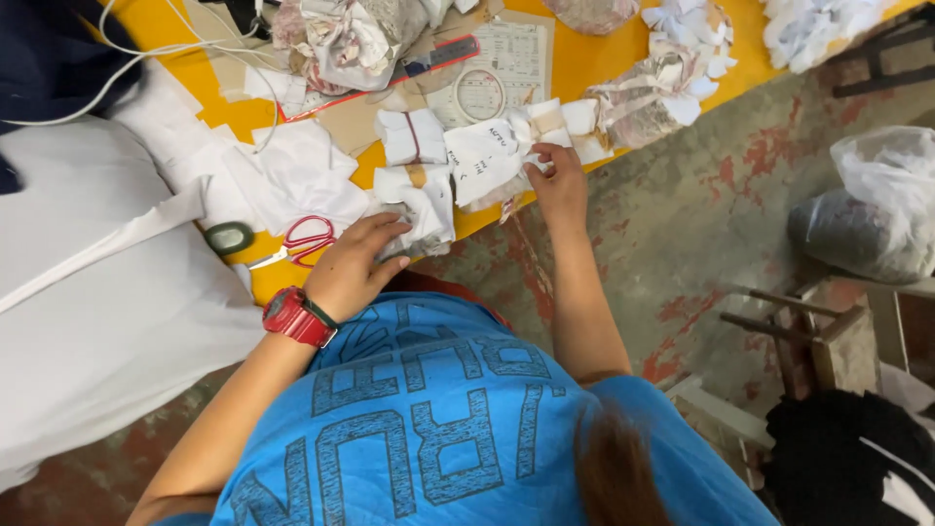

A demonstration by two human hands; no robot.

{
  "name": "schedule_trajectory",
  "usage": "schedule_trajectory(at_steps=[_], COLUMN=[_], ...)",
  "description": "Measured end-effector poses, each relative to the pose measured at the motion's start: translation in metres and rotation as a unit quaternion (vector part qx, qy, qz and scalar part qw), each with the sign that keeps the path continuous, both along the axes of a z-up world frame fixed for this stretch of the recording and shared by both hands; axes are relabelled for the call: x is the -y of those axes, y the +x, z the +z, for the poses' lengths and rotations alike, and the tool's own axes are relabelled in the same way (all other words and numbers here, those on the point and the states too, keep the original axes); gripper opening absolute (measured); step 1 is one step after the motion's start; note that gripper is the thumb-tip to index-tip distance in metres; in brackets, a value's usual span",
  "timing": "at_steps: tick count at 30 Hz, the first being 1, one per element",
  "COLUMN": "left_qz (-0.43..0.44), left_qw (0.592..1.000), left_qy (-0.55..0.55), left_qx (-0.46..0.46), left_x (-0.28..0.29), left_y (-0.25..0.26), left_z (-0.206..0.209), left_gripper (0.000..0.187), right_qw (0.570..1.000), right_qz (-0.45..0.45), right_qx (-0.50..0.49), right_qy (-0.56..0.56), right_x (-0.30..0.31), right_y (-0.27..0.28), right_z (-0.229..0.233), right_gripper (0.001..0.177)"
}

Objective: Wrapping small fabric bundles in paper and securing them with ties on a work table in a stockroom.

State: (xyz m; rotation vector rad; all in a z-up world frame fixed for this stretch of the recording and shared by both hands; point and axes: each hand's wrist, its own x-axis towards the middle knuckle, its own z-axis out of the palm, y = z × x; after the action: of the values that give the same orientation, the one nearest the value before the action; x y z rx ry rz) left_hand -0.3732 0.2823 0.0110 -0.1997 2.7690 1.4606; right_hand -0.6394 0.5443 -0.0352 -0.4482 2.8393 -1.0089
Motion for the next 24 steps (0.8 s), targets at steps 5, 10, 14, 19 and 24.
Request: schedule_trajectory(at_steps=[5, 10, 14, 19, 24], left_qz=[0.053, 0.085, 0.091, 0.117, 0.125], left_qw=[0.998, 0.994, 0.993, 0.989, 0.986], left_qy=[-0.011, 0.037, 0.038, 0.054, 0.066], left_qx=[0.010, 0.057, 0.058, 0.068, 0.090], left_x=[-0.015, -0.015, -0.014, -0.017, -0.017], left_y=[-0.010, -0.006, -0.005, -0.008, -0.002], left_z=[-0.004, 0.005, 0.009, 0.021, 0.025], left_gripper=[0.041, 0.039, 0.037, 0.035, 0.035], right_qw=[0.997, 0.951, 0.980, 0.982, 0.983], right_qz=[-0.004, -0.039, -0.010, -0.040, 0.040], right_qx=[0.064, 0.209, 0.185, 0.166, 0.170], right_qy=[0.032, 0.225, 0.068, -0.082, -0.058], right_x=[0.004, 0.002, -0.005, -0.018, 0.030], right_y=[-0.015, -0.027, -0.020, -0.009, 0.053], right_z=[-0.011, -0.031, -0.064, -0.070, 0.019], right_gripper=[0.014, 0.066, 0.039, 0.022, 0.089])
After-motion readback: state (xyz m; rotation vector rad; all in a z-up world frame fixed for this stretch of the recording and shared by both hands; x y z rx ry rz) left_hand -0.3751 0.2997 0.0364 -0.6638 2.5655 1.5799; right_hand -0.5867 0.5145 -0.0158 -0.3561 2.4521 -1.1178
